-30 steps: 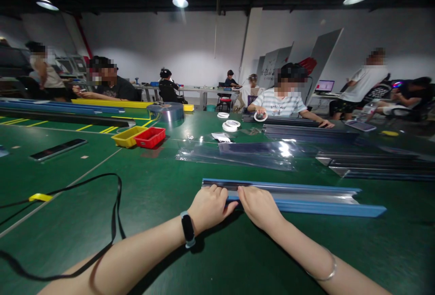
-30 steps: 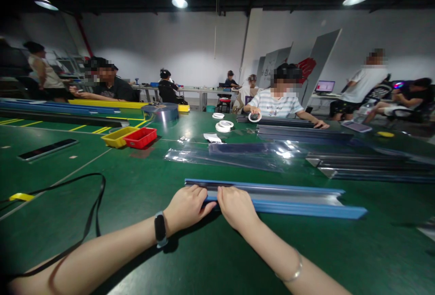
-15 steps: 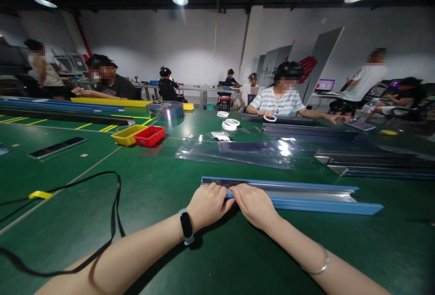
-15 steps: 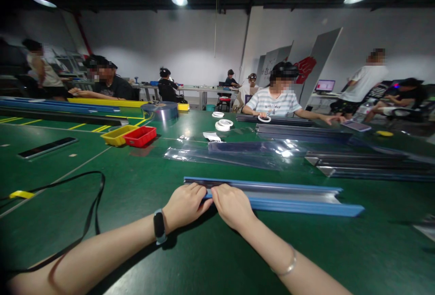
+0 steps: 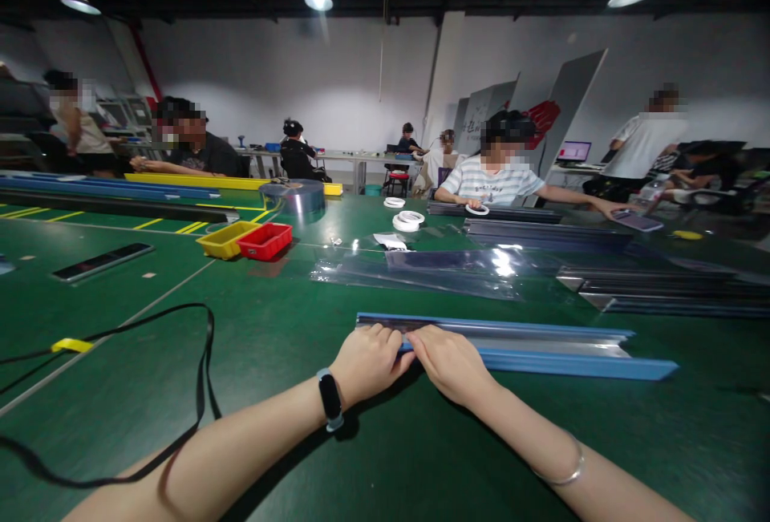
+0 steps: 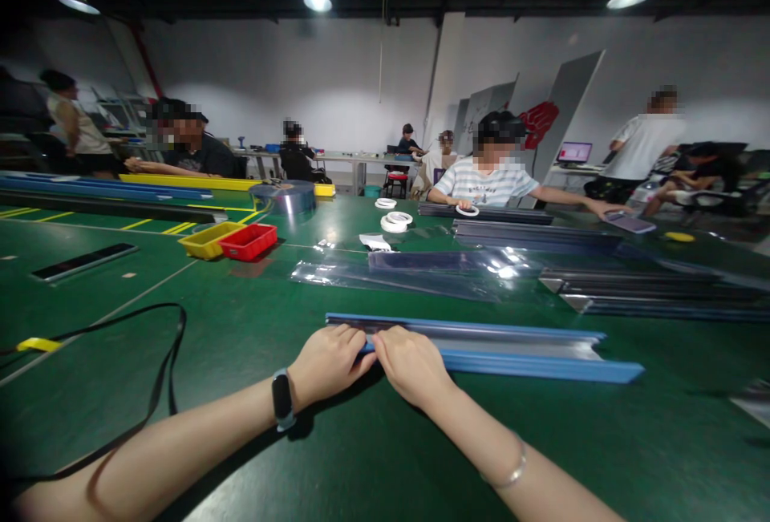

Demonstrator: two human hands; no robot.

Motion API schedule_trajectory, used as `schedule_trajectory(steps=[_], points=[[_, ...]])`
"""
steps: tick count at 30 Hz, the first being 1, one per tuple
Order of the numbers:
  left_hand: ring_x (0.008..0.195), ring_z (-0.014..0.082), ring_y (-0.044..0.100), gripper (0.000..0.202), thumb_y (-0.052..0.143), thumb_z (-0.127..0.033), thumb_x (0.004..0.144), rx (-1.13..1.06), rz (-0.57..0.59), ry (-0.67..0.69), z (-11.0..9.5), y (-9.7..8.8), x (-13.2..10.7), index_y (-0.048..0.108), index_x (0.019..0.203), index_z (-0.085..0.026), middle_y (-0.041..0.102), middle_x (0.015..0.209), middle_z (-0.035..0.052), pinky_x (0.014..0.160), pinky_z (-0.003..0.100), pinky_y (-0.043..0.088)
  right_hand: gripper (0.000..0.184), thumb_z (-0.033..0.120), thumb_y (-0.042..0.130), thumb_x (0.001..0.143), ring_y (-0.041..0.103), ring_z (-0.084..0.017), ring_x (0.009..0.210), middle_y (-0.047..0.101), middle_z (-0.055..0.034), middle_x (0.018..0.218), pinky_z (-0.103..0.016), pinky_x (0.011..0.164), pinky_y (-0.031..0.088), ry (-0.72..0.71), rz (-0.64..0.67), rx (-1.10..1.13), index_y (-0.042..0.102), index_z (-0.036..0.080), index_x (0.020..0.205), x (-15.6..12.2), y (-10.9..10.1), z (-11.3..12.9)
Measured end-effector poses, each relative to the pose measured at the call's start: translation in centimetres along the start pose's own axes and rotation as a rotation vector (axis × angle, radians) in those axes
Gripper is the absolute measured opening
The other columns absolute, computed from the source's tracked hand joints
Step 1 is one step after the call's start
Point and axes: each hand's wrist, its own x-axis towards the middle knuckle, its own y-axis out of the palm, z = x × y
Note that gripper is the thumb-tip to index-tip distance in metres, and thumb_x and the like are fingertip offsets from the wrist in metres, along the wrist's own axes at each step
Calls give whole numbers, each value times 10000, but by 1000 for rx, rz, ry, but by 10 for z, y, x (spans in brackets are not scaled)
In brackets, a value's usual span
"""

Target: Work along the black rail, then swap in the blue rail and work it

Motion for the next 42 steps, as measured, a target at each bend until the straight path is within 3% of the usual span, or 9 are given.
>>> schedule_trajectory(steps=[12,18,27,33,38,42], points=[[752,192,517,214,335,-310,850,72,-14,51,-6,-10,3,488,823,-162,539,744,53,677,335,412,375,277,200,898,536,-129,720,586,-36,739,-240,656,362,9,-7,-9,551,188,801,1,1,-1],[680,183,518,222,351,-355,832,60,23,-24,-6,-5,3,474,838,-170,537,696,47,617,306,416,377,286,183,900,540,-124,727,575,-28,737,-230,652,363,72,-10,18,538,195,807,0,-1,0],[744,184,531,189,382,-329,817,-1,-22,-10,-7,-8,3,475,852,-169,553,757,52,654,305,432,347,256,204,893,529,-134,711,580,-34,730,-233,632,360,12,-3,-32,534,185,813,2,-1,0],[686,188,532,223,359,-355,826,11,23,-21,-7,-7,3,479,845,-168,548,703,47,614,316,437,399,277,157,904,542,-113,702,574,-16,725,-216,633,359,96,2,37,532,199,795,0,-3,0],[764,194,531,220,384,-344,818,-2,18,-12,-8,-8,4,473,908,-164,557,787,56,659,320,439,381,292,187,899,544,-123,669,575,-25,706,-229,613,353,51,48,-19,538,188,793,1,-4,0],[739,188,539,228,380,-349,822,1,18,4,-8,-8,4,472,928,-168,559,749,48,649,312,439,416,288,167,901,551,-119,696,580,-26,711,-226,640,363,103,6,64,553,185,786,0,-3,0]])
